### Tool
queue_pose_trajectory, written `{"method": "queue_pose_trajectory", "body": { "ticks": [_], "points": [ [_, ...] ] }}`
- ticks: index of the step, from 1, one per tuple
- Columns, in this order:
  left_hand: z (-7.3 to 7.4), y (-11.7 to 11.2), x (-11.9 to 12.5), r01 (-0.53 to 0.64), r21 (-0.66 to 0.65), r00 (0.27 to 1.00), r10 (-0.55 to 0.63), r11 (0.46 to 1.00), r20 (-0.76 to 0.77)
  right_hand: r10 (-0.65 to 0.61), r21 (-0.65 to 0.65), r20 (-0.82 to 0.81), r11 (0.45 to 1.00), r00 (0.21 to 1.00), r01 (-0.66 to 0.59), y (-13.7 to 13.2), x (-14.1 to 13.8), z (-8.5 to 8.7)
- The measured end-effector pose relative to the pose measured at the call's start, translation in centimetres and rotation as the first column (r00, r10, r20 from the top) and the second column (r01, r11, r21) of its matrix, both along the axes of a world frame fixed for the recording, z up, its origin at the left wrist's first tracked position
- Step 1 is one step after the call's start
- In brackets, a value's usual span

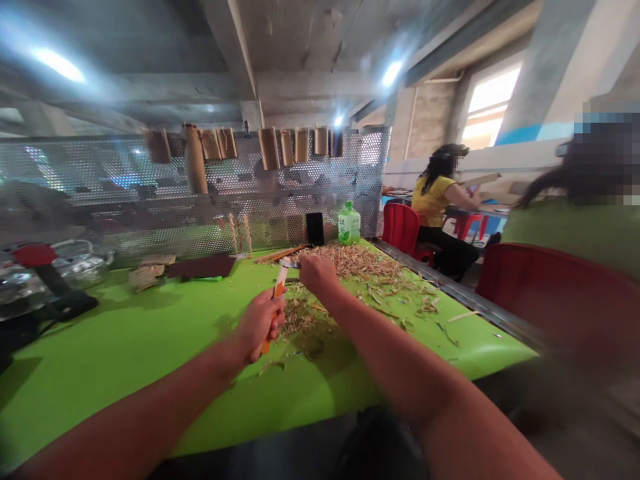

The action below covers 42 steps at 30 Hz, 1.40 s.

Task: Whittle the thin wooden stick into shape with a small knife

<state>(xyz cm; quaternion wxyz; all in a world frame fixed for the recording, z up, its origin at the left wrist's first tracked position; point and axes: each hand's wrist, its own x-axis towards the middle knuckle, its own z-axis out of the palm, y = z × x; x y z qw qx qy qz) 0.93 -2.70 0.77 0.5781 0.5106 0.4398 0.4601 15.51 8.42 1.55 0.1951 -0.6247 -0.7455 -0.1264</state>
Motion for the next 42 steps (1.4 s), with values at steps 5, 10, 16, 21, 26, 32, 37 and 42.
{"method": "queue_pose_trajectory", "body": {
  "ticks": [5,10,16,21,26,32,37,42],
  "points": [
    [-0.2,0.8,-0.4,0.000,0.002,0.998,0.000,1.000,0.068,0.014,0.005,-0.064,1.000,0.998,-0.014,1.1,-0.5,-0.3],
    [-1.0,-2.3,0.5,0.258,0.052,0.966,-0.259,0.965,0.023,-0.217,-0.136,-0.291,0.973,0.932,0.184,2.9,4.0,-0.2],
    [-1.1,-0.6,-0.2,0.201,0.151,0.950,-0.230,0.968,0.209,-0.237,-0.075,-0.517,0.970,0.822,0.232,4.3,6.9,-0.4],
    [-0.6,3.9,-2.8,-0.200,0.178,0.930,0.130,0.963,0.344,0.231,0.029,-0.793,0.939,0.564,-0.344,1.7,0.6,-0.9],
    [0.1,4.4,-3.2,-0.294,0.271,0.853,0.123,0.917,0.507,0.202,-0.029,-0.951,0.693,0.233,-0.721,-1.9,-2.5,-1.0],
    [0.2,4.8,-3.4,-0.323,0.380,0.835,0.072,0.867,0.545,0.174,-0.160,-0.943,0.510,0.283,-0.845,-2.4,-1.7,-1.2],
    [0.4,4.7,-3.5,-0.293,0.498,0.867,0.006,0.816,0.499,0.204,-0.090,-0.960,0.423,0.192,-0.901,-1.4,-0.8,-1.9],
    [0.7,4.0,-3.6,-0.344,0.588,0.904,0.089,0.732,0.418,0.222,-0.107,-0.955,0.353,0.195,-0.929,-1.3,-0.5,-1.8]
  ]
}}
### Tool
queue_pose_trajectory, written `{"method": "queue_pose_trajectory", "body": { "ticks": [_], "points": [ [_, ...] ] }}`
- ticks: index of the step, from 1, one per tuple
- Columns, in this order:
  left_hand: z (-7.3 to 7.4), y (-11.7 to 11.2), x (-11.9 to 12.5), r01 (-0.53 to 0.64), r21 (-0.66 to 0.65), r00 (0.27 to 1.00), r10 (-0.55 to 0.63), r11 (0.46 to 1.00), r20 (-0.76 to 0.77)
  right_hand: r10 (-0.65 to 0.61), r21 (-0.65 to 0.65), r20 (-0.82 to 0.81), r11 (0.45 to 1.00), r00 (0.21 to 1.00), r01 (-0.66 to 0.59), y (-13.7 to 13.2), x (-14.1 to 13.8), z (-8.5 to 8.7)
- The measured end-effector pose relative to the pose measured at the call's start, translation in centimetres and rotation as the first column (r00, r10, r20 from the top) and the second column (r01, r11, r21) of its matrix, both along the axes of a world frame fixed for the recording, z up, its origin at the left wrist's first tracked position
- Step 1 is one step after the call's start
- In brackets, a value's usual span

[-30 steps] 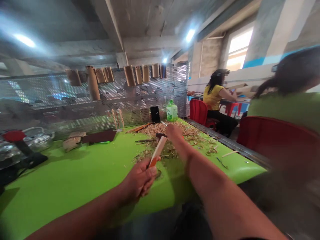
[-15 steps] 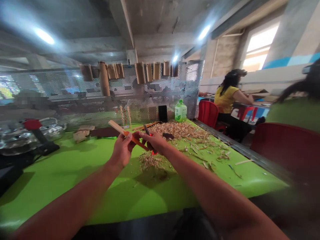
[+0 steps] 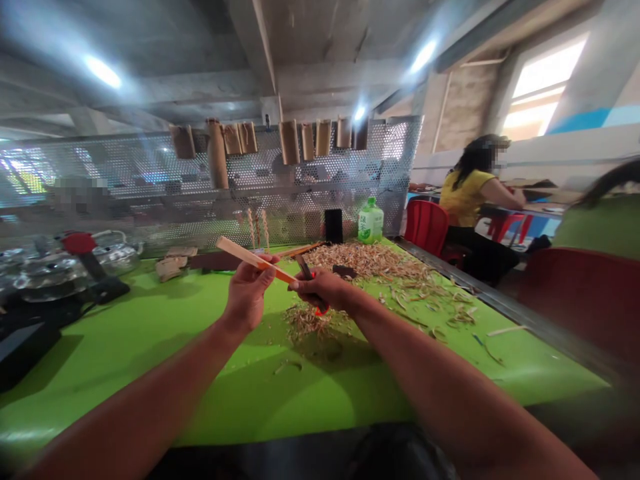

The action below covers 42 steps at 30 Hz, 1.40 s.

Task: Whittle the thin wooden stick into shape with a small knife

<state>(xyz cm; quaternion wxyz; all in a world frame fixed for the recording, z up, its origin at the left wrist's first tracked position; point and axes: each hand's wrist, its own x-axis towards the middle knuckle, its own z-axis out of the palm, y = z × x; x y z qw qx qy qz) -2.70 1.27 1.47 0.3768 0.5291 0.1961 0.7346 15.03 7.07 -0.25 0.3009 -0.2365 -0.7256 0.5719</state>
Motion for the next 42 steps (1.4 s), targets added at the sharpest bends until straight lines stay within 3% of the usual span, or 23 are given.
{"method": "queue_pose_trajectory", "body": {
  "ticks": [6,9,18,27,37,42],
  "points": [
    [0.8,-1.4,-0.7,-0.218,0.070,0.970,0.224,0.973,-0.094,-0.024,-0.029,0.057,0.999,0.998,0.025,0.1,0.3,0.3],
    [1.1,-1.8,-1.0,-0.267,0.109,0.954,0.279,0.957,-0.112,-0.058,-0.071,0.085,0.995,0.995,0.064,0.6,0.6,0.0],
    [1.5,-2.9,-0.7,-0.221,0.154,0.956,0.245,0.963,-0.163,-0.053,-0.108,0.045,0.992,0.998,0.058,1.4,0.9,-0.7],
    [2.0,-3.4,-0.7,-0.302,0.274,0.889,0.373,0.913,-0.263,-0.043,-0.164,-0.056,0.986,0.998,0.033,1.5,1.1,-0.7],
    [1.9,-3.0,-0.9,-0.297,0.277,0.897,0.366,0.914,-0.246,-0.096,-0.221,-0.056,0.972,0.994,0.081,1.3,0.8,-0.8],
    [1.9,-2.4,-0.8,-0.230,0.317,0.888,0.332,0.920,-0.317,-0.197,-0.229,-0.241,0.963,0.950,0.141,1.0,0.8,0.4]
  ]
}}
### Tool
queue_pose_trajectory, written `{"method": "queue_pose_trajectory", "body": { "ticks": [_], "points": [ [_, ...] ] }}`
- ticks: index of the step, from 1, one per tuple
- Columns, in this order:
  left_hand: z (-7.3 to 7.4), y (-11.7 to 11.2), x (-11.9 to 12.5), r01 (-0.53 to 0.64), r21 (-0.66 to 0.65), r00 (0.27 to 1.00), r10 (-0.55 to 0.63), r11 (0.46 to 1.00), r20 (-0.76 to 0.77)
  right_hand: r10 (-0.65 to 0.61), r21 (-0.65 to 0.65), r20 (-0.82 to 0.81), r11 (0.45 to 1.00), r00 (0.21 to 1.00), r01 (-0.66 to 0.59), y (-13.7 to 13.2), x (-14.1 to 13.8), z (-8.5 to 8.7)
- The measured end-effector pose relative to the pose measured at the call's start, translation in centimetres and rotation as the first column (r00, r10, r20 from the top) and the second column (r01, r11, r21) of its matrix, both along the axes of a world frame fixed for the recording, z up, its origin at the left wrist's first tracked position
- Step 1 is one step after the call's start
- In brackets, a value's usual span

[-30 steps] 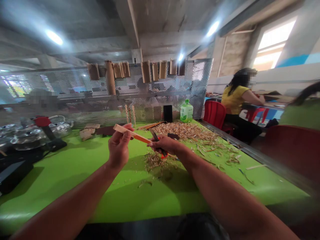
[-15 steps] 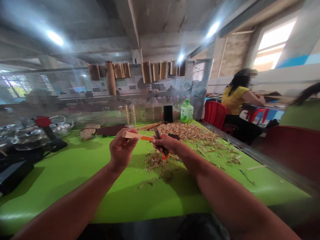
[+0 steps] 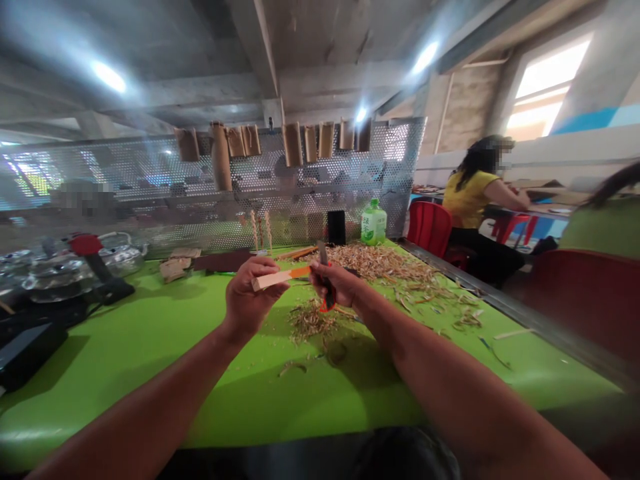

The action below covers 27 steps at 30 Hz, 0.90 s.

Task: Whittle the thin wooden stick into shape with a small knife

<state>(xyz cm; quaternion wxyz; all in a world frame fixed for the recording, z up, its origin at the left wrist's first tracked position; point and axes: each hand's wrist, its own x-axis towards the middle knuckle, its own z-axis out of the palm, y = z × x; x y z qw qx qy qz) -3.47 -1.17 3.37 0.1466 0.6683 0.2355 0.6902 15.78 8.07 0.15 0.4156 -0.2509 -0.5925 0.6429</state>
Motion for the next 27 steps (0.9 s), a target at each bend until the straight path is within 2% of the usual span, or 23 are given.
{"method": "queue_pose_trajectory", "body": {
  "ticks": [2,4,6,7,9,11,13,16,18,20,22,23,27],
  "points": [
    [-0.1,0.1,0.1,0.012,-0.026,0.999,-0.013,1.000,-0.030,-0.119,0.030,-0.107,0.992,0.987,0.122,-0.1,0.3,0.9],
    [-0.4,0.1,0.4,0.079,-0.101,0.995,-0.084,0.992,-0.052,-0.234,0.044,-0.167,0.969,0.958,0.245,-0.2,0.8,1.8],
    [-0.8,0.0,0.6,0.213,-0.227,0.968,-0.237,0.950,-0.085,-0.325,0.052,-0.182,0.939,0.928,0.339,-0.1,1.5,2.5],
    [-1.1,0.0,0.8,0.289,-0.299,0.939,-0.330,0.910,-0.096,-0.359,0.054,-0.186,0.926,0.915,0.374,0.0,1.8,2.8],
    [-1.6,0.1,1.0,0.411,-0.437,0.867,-0.491,0.800,-0.084,-0.409,0.045,-0.201,0.904,0.890,0.425,0.4,2.5,3.0],
    [-1.9,0.3,1.0,0.476,-0.546,0.818,-0.575,0.690,-0.015,-0.433,0.019,-0.217,0.894,0.875,0.447,1.0,3.0,3.0],
    [-2.0,0.6,0.9,0.517,-0.638,0.799,-0.590,0.570,0.120,-0.435,-0.023,-0.218,0.897,0.874,0.441,1.7,3.3,2.9],
    [-1.8,0.9,0.3,0.596,-0.730,0.741,-0.579,0.335,0.340,-0.431,-0.089,-0.199,0.902,0.880,0.422,2.4,3.4,2.7],
    [-1.5,0.8,-0.3,0.622,-0.761,0.675,-0.618,0.183,0.403,-0.443,-0.121,-0.195,0.896,0.875,0.427,2.6,3.4,2.6],
    [-1.2,0.6,-0.7,0.625,-0.776,0.601,-0.685,0.082,0.412,-0.434,-0.124,-0.193,0.901,0.880,0.416,2.6,3.3,2.5],
    [-0.9,0.3,-0.9,0.635,-0.771,0.550,-0.732,0.052,0.403,-0.395,-0.092,-0.179,0.918,0.901,0.385,2.4,3.2,2.5],
    [-0.9,0.1,-0.9,0.637,-0.768,0.547,-0.740,0.064,0.392,-0.377,-0.071,-0.165,0.926,0.911,0.370,2.3,3.1,2.4],
    [-1.7,-0.1,0.2,0.544,-0.821,0.664,-0.687,0.173,0.296,-0.388,-0.038,-0.080,0.922,0.918,0.386,1.7,2.1,2.1]
  ]
}}
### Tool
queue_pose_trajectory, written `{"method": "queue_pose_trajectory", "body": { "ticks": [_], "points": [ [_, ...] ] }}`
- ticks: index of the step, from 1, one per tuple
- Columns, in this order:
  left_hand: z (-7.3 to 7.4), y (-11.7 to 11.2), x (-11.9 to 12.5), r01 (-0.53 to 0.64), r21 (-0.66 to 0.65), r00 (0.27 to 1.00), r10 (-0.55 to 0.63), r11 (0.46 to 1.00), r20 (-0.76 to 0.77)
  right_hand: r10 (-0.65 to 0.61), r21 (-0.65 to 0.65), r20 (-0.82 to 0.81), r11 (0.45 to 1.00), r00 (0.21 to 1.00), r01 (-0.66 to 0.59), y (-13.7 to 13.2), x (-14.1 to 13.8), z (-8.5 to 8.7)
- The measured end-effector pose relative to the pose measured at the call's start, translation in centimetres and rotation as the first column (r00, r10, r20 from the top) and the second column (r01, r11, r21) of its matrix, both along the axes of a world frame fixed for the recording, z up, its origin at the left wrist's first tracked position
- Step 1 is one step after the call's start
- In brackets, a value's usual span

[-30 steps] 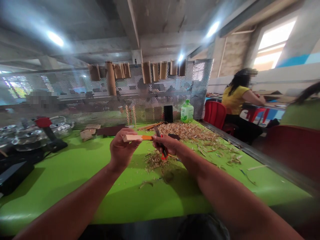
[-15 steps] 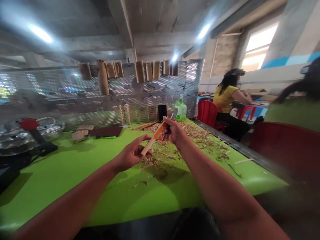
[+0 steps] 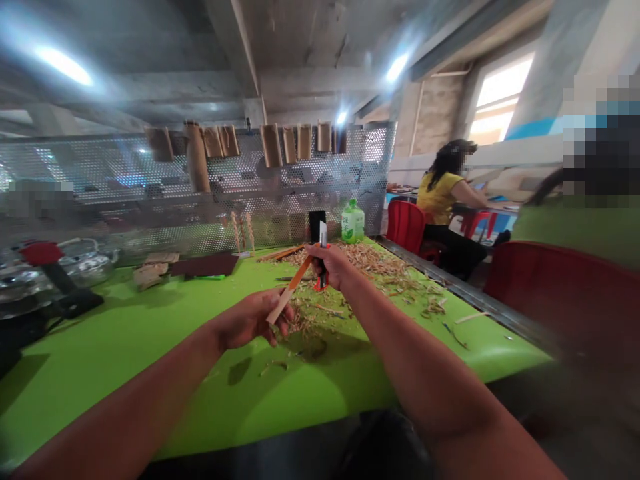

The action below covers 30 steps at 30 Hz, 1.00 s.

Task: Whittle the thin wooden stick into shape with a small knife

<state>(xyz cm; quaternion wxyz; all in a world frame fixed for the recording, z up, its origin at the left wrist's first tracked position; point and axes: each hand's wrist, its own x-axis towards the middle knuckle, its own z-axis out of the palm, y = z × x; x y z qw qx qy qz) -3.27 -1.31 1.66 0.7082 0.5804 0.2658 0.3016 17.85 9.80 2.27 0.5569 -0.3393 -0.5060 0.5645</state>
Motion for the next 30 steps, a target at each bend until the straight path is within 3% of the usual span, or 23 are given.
{"method": "queue_pose_trajectory", "body": {
  "ticks": [3,5,7,10,12,15,23,30],
  "points": [
    [-0.9,0.1,1.1,-0.104,-0.030,0.994,0.103,0.994,-0.045,-0.104,0.019,0.107,0.995,0.989,0.102,-0.4,-1.0,-0.3],
    [-1.0,0.2,1.4,-0.216,-0.045,0.976,0.216,0.975,-0.012,-0.246,0.129,0.280,0.968,0.928,0.217,-0.7,-1.6,-0.4],
    [-0.8,0.5,1.5,-0.339,-0.028,0.940,0.340,0.940,0.031,-0.412,0.324,0.514,0.905,0.752,0.275,-1.2,-2.1,-0.4],
    [-0.6,1.0,1.4,-0.467,0.015,0.883,0.465,0.884,0.061,-0.537,0.536,0.755,0.836,0.376,0.117,-2.5,-3.0,-0.6],
    [-0.6,1.3,1.3,-0.510,0.038,0.860,0.508,0.859,0.055,-0.526,0.538,0.829,0.843,0.189,-0.014,-3.6,-3.8,-0.8],
    [-0.8,1.5,1.4,-0.538,0.079,0.843,0.537,0.839,0.034,-0.501,0.500,0.866,0.861,0.017,-0.092,-4.9,-4.9,-1.1],
    [-0.9,1.5,1.7,-0.571,0.122,0.817,0.576,0.812,-0.007,-0.493,0.468,0.860,0.865,-0.131,-0.181,-6.1,-5.6,-0.6],
    [-1.5,1.6,2.1,-0.599,0.255,0.750,0.643,0.759,-0.154,-0.528,0.505,0.836,0.847,-0.152,-0.166,-5.2,-5.4,-1.1]
  ]
}}
